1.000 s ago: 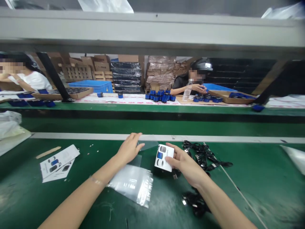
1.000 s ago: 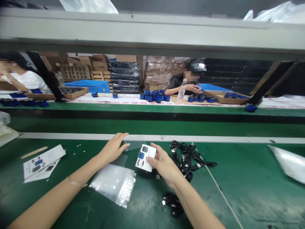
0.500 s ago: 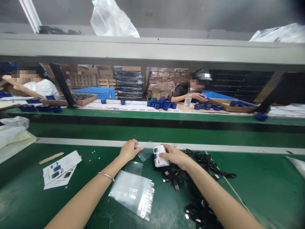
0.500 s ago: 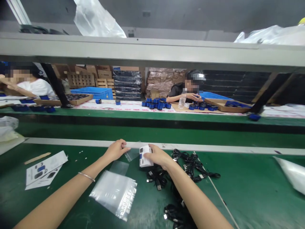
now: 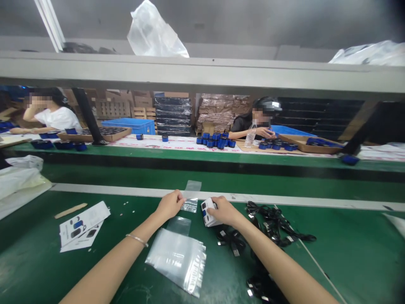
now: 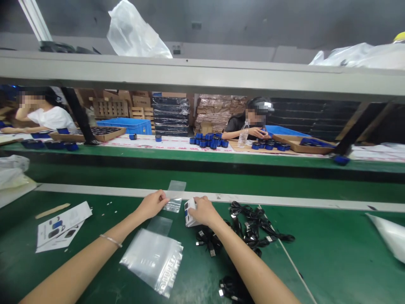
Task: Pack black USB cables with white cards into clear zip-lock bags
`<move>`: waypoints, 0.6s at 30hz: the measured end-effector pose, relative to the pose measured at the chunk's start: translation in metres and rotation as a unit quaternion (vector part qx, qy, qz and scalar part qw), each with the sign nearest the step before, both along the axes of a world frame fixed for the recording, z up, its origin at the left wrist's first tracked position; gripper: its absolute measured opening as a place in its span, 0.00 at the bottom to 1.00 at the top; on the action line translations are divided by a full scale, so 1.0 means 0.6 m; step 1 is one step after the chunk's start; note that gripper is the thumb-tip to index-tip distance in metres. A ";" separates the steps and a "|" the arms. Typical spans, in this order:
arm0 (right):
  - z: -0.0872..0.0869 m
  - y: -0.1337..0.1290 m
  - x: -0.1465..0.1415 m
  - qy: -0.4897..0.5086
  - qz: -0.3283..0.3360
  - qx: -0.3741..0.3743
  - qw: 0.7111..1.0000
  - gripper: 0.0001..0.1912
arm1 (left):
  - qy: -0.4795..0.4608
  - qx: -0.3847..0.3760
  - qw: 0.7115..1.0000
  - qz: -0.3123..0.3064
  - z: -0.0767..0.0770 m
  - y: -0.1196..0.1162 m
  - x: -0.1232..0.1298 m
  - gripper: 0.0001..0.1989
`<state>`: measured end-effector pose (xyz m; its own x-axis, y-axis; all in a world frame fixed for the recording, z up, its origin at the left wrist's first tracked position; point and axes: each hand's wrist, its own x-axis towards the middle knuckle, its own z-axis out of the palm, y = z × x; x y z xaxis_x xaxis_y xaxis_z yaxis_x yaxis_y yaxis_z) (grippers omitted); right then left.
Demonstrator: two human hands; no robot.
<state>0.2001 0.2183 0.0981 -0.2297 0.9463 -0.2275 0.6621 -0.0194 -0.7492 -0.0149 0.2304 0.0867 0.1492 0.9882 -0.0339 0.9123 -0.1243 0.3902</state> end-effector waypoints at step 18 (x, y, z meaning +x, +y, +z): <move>0.018 -0.109 -0.042 -0.063 0.028 0.213 0.975 0.23 | -0.319 -0.232 0.906 0.154 -0.005 -0.183 -0.063 0.16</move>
<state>0.1747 0.1526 0.1092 -0.2795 0.9479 0.1530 0.7406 0.3142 -0.5939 -0.0528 0.1206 0.0838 0.0049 0.8877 -0.4604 0.4460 0.4101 0.7955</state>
